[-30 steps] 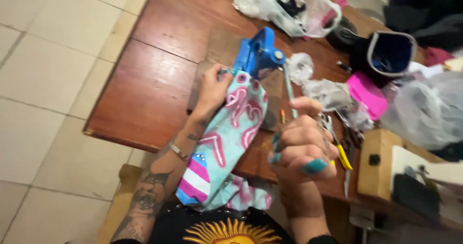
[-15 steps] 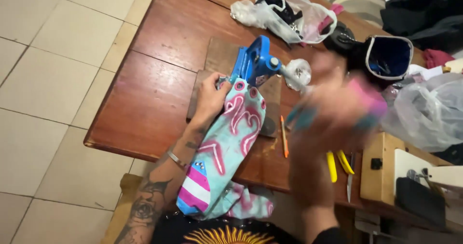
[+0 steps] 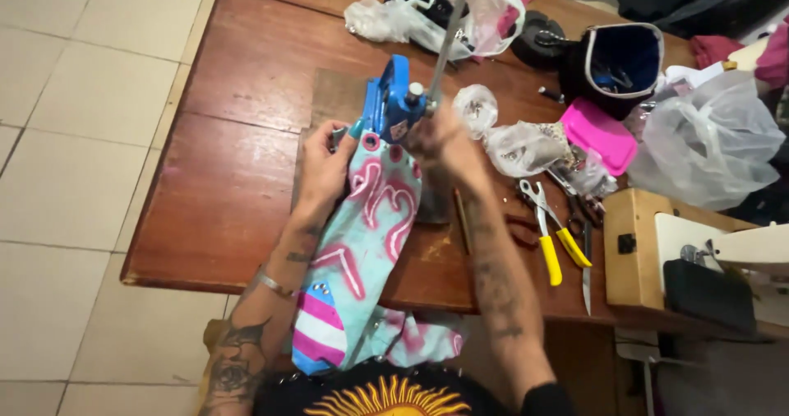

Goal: Attaching metal grommets to a piece of patterned fabric using a manual press

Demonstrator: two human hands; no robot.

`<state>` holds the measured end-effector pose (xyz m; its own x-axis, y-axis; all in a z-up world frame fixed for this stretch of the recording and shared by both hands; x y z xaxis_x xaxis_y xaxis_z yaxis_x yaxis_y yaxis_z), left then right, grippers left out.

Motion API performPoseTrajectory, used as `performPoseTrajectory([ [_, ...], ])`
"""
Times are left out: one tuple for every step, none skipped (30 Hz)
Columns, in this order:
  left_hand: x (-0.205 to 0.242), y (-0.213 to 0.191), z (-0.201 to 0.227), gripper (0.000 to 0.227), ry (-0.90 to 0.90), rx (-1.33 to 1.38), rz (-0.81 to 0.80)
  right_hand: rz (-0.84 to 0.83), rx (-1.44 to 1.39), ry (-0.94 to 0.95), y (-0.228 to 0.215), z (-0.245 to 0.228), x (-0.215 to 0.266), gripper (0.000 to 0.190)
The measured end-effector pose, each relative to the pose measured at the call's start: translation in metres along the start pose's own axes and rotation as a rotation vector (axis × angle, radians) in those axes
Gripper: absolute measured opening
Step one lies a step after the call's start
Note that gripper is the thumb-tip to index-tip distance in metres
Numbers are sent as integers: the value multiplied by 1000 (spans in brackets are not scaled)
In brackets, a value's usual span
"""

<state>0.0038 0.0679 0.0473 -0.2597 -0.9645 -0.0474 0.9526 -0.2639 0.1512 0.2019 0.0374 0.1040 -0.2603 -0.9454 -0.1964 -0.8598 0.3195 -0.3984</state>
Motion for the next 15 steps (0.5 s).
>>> performPoseTrajectory([
  [-2, 0, 0, 6, -7, 99, -3, -352, 462, -253, 33, -14, 22, 17],
  [-8, -1, -4, 6, -4, 96, -4, -350, 460, -255, 33, -10, 24, 17],
  [-13, -1, -6, 6, 17, 97, -5, -372, 165, -92, 31, 5, 24, 13],
  [-12, 0, -12, 5, 21, 98, -11, -385, -132, 89, 31, 23, 35, 13],
  [-5, 2, -7, 5, 7, 96, -16, -382, -135, 103, 28, 31, 34, 13],
  [-2, 4, 1, 6, -1, 116, -18, -392, -170, 82, 26, 34, 29, 10],
  [1, 5, 9, 6, -9, 135, -18, -402, -205, 62, 24, 36, 24, 8],
  [8, 5, 11, 6, 9, 133, -21, -398, -204, 44, 20, 25, 30, 8],
  [15, 5, 7, 7, -41, 109, -19, -393, -247, 35, 17, 14, 37, 9],
  [31, 5, -2, 7, -111, 90, -13, -396, -290, 44, 14, 7, 51, 10],
  [40, 5, 10, 7, -113, 91, -9, -400, -290, 46, 10, 7, 57, 10],
  [53, 12, 18, 10, -161, 148, -88, -382, -327, 42, 4, 7, 66, 12],
  [66, 20, 26, 12, -208, 205, -167, -363, -365, 38, -2, 7, 76, 14],
  [78, 23, 50, 12, -209, 202, -170, -358, -368, 38, -8, 7, 85, 14],
  [92, 29, 69, 11, -271, 239, -201, -399, -411, -7, -12, 1, 95, 17],
])
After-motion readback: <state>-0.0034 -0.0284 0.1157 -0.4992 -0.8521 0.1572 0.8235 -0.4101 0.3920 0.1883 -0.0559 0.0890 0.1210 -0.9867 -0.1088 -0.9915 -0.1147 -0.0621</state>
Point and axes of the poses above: each hand's wrist, its own x-axis away from the middle knuckle, its own y-axis out of the palm, z = x × y, the point moved 8 cm from there along -x, towards the middle knuckle, and after that the axes turned 6 degrees about -z, right-handed, at the moved point
